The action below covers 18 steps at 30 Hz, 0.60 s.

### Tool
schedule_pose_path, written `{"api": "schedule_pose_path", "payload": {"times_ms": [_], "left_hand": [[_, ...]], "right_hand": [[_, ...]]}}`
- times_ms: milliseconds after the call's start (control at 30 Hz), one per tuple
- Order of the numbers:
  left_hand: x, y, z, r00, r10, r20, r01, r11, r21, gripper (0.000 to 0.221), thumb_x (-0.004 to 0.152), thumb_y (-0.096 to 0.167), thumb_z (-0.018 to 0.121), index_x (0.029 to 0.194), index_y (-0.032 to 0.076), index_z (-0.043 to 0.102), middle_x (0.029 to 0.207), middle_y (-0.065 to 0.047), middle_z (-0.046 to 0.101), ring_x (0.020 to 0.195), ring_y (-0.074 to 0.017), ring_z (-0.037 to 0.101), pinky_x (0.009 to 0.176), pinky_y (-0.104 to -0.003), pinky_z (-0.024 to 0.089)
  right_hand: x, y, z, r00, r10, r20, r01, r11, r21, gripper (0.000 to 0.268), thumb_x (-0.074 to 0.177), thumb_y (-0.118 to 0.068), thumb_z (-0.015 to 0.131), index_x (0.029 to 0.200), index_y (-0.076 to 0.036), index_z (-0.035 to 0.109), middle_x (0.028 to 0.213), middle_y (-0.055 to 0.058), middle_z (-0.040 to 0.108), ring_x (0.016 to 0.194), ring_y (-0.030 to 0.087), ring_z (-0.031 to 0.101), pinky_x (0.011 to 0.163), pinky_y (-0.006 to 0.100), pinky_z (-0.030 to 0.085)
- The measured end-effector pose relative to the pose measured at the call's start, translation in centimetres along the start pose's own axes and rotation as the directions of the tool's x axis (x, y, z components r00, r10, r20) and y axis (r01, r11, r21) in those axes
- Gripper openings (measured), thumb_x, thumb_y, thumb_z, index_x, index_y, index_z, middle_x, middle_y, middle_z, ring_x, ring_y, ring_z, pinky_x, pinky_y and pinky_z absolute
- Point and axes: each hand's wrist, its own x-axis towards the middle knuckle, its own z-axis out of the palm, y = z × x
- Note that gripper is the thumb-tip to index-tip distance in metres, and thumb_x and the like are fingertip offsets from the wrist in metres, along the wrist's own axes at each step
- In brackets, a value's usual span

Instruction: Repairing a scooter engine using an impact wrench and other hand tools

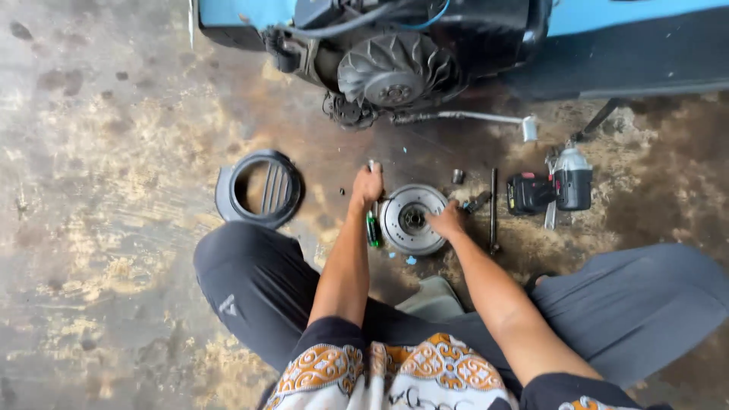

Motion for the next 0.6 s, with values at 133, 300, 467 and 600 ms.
{"api": "schedule_pose_path", "payload": {"times_ms": [133,300,467,600], "left_hand": [[-4.0,2.8,-0.1,0.997,0.023,0.075,-0.024,1.0,0.007,0.054,0.097,0.053,0.048,0.118,0.007,0.064,0.09,-0.011,0.078,0.088,-0.0256,0.077,0.092,-0.045,0.055],[-9.7,8.5,-1.6,0.992,0.081,0.094,-0.088,0.993,0.075,0.062,0.095,0.059,0.056,0.132,0.01,0.065,0.125,-0.02,0.07,0.128,-0.0398,0.059,0.109,-0.053,0.046],[-10.9,8.4,-1.1,0.998,0.059,-0.033,-0.06,0.998,-0.012,0.058,0.097,0.051,0.058,0.131,0.004,0.064,0.124,-0.024,0.07,0.126,-0.0428,0.059,0.108,-0.056,0.046],[-6.9,3.0,-0.3,0.994,-0.024,-0.108,0.002,0.98,-0.2,0.046,0.101,0.044,0.058,0.126,0.005,0.062,0.094,-0.013,0.079,0.092,-0.0264,0.077,0.083,-0.043,0.06]], "right_hand": [[4.1,3.1,1.4,0.999,0.043,-0.014,-0.045,0.991,-0.125,0.102,0.083,-0.059,0.074,0.147,0.006,0.029,0.148,0.033,0.042,0.136,0.047,0.049,0.106,0.061,0.047],[3.1,2.7,1.9,0.999,0.034,-0.032,-0.04,0.977,-0.21,0.08,0.096,-0.032,0.063,0.155,0.003,0.022,0.151,0.031,0.029,0.133,0.051,0.048,0.091,0.059,0.058],[1.0,1.4,-1.9,0.992,-0.001,0.128,0.028,0.977,-0.209,0.094,0.093,-0.044,0.062,0.16,0.007,0.02,0.166,0.029,0.019,0.152,0.048,0.024,0.117,0.062,0.035],[-1.6,0.2,-3.6,0.987,-0.068,0.143,0.102,0.962,-0.251,0.087,0.095,-0.042,0.064,0.152,0.014,0.031,0.149,0.035,0.046,0.149,0.044,0.03,0.104,0.057,0.048]]}}
